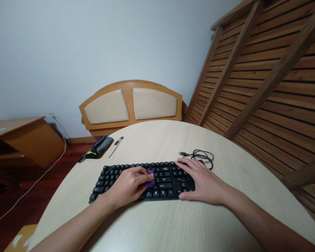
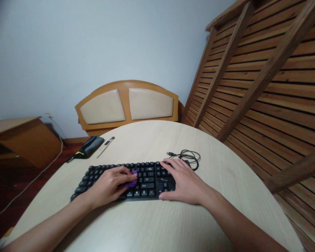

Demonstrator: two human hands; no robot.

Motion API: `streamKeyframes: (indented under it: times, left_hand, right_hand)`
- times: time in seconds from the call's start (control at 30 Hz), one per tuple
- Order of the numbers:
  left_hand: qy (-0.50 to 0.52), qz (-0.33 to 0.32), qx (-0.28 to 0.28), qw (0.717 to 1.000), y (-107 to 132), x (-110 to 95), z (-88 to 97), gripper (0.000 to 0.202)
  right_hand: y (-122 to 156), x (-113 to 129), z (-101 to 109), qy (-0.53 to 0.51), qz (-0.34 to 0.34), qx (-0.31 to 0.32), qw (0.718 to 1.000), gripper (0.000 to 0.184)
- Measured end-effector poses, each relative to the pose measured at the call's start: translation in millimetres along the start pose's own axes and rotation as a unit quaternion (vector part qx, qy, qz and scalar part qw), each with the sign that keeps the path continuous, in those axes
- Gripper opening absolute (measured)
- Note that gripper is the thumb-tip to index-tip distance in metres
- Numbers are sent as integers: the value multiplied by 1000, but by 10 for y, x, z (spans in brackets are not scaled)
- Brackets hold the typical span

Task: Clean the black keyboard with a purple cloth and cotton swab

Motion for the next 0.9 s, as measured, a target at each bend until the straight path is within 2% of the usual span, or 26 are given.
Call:
streamKeyframes:
  times: [0.57, 0.9]
  left_hand:
    - [25, -42, 31, 998, 69, -55, -17, 27]
    - [49, -82, 40, 995, 4, -143, 69, 25]
  right_hand:
    - [-23, -3, 0, 7, -3, -14, 1000, 108]
    - [-20, -9, 5, 17, -12, -5, 1000, 108]
Point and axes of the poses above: each hand's wrist, its own y-axis away from the middle knuckle, its own z-axis out of the back of the hand, x = y × z, the point moved 3 cm from there along -y, towards the middle knuckle, and after that the axes turned 8 degrees about -x, right-handed, at the moved point
